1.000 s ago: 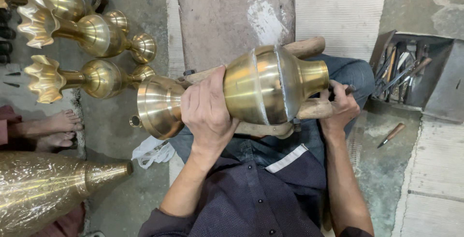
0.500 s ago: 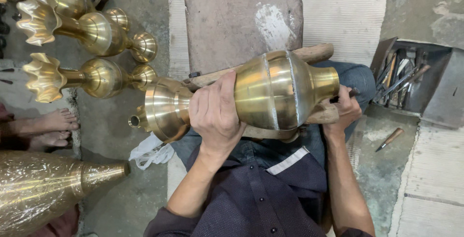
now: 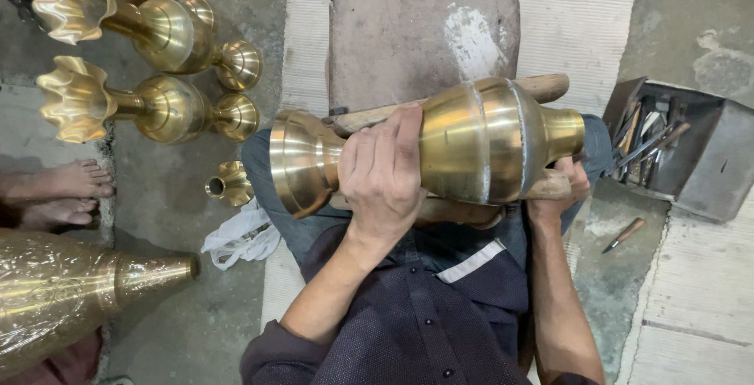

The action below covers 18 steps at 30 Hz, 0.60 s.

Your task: The person sits on the floor holding a brass vase in a wooden clamping jig and burnishes its flared rim and neck with a small handheld steel tool, rotating the vase to work around the surface. They briefly set the vase down, pick up a smaller ruffled brass piece, then resume burnishing the vase rim.

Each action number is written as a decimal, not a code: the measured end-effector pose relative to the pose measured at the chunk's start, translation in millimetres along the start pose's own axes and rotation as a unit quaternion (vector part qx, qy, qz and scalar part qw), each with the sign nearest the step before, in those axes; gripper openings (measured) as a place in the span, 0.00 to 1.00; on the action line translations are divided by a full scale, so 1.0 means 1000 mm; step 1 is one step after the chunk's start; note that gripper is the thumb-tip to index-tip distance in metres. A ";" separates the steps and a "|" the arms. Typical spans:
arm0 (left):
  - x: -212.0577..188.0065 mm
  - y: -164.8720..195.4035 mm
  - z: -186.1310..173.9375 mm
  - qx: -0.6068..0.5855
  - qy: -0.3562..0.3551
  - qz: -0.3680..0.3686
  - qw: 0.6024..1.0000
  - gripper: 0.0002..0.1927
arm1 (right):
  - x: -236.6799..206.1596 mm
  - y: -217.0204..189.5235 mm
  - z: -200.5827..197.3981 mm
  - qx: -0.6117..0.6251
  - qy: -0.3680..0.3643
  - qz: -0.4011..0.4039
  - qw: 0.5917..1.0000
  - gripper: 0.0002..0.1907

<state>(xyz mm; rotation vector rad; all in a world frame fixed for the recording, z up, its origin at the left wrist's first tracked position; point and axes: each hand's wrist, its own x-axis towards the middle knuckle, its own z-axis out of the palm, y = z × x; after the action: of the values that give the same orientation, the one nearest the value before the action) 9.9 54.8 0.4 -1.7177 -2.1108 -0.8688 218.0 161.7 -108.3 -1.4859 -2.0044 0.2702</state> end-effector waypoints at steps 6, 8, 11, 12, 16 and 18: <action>-0.027 0.012 0.017 0.050 0.003 -0.062 0.997 0.38 | 0.002 -0.016 -0.005 0.030 0.009 0.010 0.999 0.20; -0.035 0.010 0.018 0.036 -0.028 -0.062 0.997 0.40 | 0.002 -0.021 -0.009 0.039 0.012 0.007 0.999 0.21; -0.044 0.014 0.015 -0.004 -0.045 -0.069 0.997 0.41 | 0.002 -0.027 -0.012 0.081 0.020 0.007 0.996 0.24; -0.046 0.018 0.014 -0.019 -0.047 -0.072 0.996 0.41 | 0.002 -0.028 -0.013 0.091 0.024 -0.003 0.996 0.22; -0.055 0.046 0.006 -0.167 -0.017 -0.059 0.984 0.44 | 0.002 -0.032 -0.012 0.120 0.038 -0.019 0.992 0.17; -0.059 0.056 0.003 -0.187 0.000 -0.042 0.981 0.45 | 0.002 -0.035 -0.011 0.130 0.038 -0.005 0.991 0.14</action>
<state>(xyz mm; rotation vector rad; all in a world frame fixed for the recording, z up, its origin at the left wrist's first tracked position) 79.1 16.4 -20.5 -1.8045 -2.1364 -1.3636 196.8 149.7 -81.2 -1.3016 -1.8385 0.4459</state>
